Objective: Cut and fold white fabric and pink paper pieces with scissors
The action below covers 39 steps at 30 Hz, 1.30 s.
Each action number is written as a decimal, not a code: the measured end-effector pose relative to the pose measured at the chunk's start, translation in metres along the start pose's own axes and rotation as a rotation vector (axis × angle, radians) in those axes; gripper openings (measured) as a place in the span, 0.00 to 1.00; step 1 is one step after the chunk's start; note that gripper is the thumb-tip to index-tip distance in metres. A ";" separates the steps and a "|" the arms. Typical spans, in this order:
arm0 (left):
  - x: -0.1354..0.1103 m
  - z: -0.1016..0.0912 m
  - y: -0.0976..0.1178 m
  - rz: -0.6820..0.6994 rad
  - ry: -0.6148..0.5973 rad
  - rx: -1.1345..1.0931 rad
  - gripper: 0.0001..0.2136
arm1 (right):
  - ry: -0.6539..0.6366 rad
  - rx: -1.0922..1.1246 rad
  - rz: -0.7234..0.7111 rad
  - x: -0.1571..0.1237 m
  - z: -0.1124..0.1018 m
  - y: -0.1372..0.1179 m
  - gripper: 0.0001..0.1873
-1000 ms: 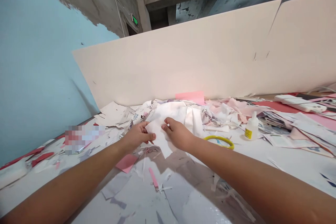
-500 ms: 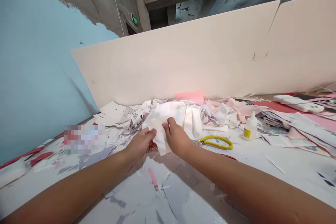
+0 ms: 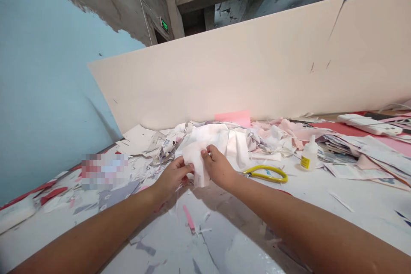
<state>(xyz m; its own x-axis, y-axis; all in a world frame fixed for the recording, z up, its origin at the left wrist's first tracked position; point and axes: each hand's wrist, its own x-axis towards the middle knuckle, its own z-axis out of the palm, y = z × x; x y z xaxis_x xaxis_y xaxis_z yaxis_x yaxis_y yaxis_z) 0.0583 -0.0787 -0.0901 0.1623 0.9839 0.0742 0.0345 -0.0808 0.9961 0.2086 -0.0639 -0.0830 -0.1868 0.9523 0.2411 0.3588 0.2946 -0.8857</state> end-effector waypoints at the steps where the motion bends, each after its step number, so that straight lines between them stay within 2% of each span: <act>1: 0.001 -0.001 -0.002 -0.005 0.013 -0.042 0.11 | -0.044 0.091 0.020 0.000 0.000 0.001 0.16; 3: 0.003 -0.005 -0.008 -0.004 0.022 -0.094 0.10 | -0.136 0.267 0.064 0.000 -0.001 0.002 0.15; 6: 0.005 -0.011 -0.015 0.019 0.017 -0.093 0.08 | -0.220 0.403 0.118 -0.001 0.000 0.005 0.15; 13: 0.003 -0.014 -0.016 -0.035 -0.021 -0.079 0.07 | -0.106 0.469 0.121 -0.006 0.005 0.010 0.10; 16: 0.002 -0.015 -0.017 -0.046 -0.063 -0.116 0.06 | -0.113 0.531 0.167 -0.008 0.006 0.009 0.11; 18: 0.002 -0.015 -0.017 -0.033 -0.084 -0.126 0.10 | -0.123 0.564 0.201 -0.010 0.006 0.007 0.12; 24: -0.002 -0.014 -0.015 0.043 -0.051 -0.084 0.17 | -0.163 0.649 0.191 -0.009 0.007 0.011 0.12; 27: -0.004 -0.014 -0.015 0.037 -0.075 -0.113 0.15 | -0.167 0.650 0.178 -0.008 0.007 0.014 0.12; 30: -0.006 -0.012 -0.013 0.055 -0.045 -0.097 0.07 | -0.185 0.649 0.170 -0.008 0.005 0.011 0.10; 33: -0.005 -0.014 0.004 0.071 -0.029 0.053 0.10 | -0.207 0.691 0.169 -0.008 0.000 0.005 0.08; 35: -0.003 -0.024 0.026 0.036 -0.085 0.243 0.12 | -0.210 0.720 0.180 -0.007 -0.003 0.002 0.09; 39: -0.003 -0.068 0.074 -0.076 -0.246 0.714 0.11 | -0.220 0.782 0.252 -0.006 -0.005 0.000 0.10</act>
<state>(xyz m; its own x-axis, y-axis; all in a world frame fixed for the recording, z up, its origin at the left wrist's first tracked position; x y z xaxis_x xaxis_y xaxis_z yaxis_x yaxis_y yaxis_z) -0.0064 -0.0770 -0.0129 0.3465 0.9338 -0.0891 0.6710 -0.1803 0.7192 0.2139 -0.0697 -0.0825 -0.3886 0.9213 -0.0110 -0.3066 -0.1406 -0.9414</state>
